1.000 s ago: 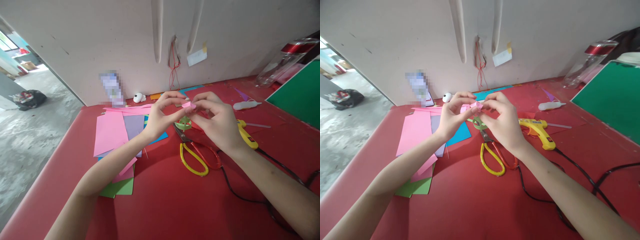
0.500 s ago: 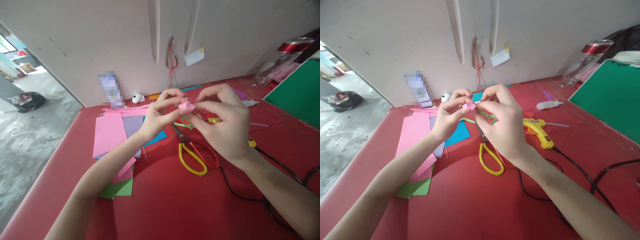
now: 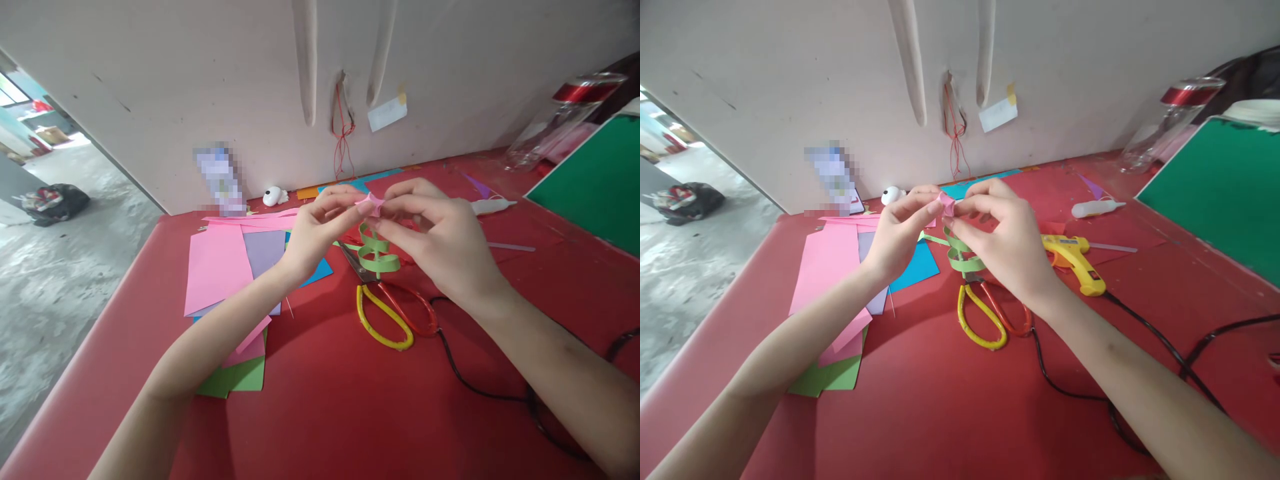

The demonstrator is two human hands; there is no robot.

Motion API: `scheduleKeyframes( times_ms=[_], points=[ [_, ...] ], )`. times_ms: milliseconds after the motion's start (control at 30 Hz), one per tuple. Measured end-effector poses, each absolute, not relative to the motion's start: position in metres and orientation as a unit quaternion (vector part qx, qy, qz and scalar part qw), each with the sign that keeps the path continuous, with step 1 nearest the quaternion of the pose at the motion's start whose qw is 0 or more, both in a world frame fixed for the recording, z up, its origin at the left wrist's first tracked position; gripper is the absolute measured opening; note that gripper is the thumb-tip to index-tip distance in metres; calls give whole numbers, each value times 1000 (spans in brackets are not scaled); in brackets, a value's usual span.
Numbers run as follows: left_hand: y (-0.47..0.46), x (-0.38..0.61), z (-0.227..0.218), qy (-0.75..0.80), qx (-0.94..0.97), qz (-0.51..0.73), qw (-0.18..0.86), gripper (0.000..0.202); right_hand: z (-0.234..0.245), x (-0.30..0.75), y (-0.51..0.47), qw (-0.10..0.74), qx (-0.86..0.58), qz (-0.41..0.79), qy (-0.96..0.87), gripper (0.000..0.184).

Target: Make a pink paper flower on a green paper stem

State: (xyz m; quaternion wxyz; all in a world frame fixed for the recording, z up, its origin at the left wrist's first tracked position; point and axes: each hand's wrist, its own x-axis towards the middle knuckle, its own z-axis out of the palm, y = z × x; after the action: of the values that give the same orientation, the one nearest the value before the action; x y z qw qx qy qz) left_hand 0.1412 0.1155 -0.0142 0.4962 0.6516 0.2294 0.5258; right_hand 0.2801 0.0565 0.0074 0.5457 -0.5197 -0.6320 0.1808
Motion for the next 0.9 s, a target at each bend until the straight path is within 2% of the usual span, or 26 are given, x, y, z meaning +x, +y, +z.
scheduleKeyframes(
  times_ms=[133,233,400,467,567,667,733,800,867,900],
  points=[
    [122,142,-20,262,639,524,499,25,1,283,65,550,-499,356,-567,6],
    [125,141,-22,269,645,514,497,33,-1,284,66,541,-472,424,-552,10],
    [125,139,-16,276,647,548,452,9,-3,284,66,541,-476,453,-524,14],
    [126,138,-11,280,645,560,439,8,-4,284,67,547,-480,453,-515,14],
    [129,131,-1,296,667,546,413,18,-5,284,69,557,-490,444,-503,11],
    [127,113,2,330,704,506,372,43,-9,283,73,552,-493,445,-505,15],
    [121,95,-3,362,721,479,347,49,-12,283,76,545,-492,448,-510,20],
    [111,72,-14,395,721,452,347,37,-16,282,78,540,-492,449,-514,22],
    [97,47,-28,416,717,444,340,15,-19,281,79,534,-492,450,-519,23],
    [89,36,-34,427,716,441,332,12,-20,280,78,531,-492,451,-523,23]
  ],
)
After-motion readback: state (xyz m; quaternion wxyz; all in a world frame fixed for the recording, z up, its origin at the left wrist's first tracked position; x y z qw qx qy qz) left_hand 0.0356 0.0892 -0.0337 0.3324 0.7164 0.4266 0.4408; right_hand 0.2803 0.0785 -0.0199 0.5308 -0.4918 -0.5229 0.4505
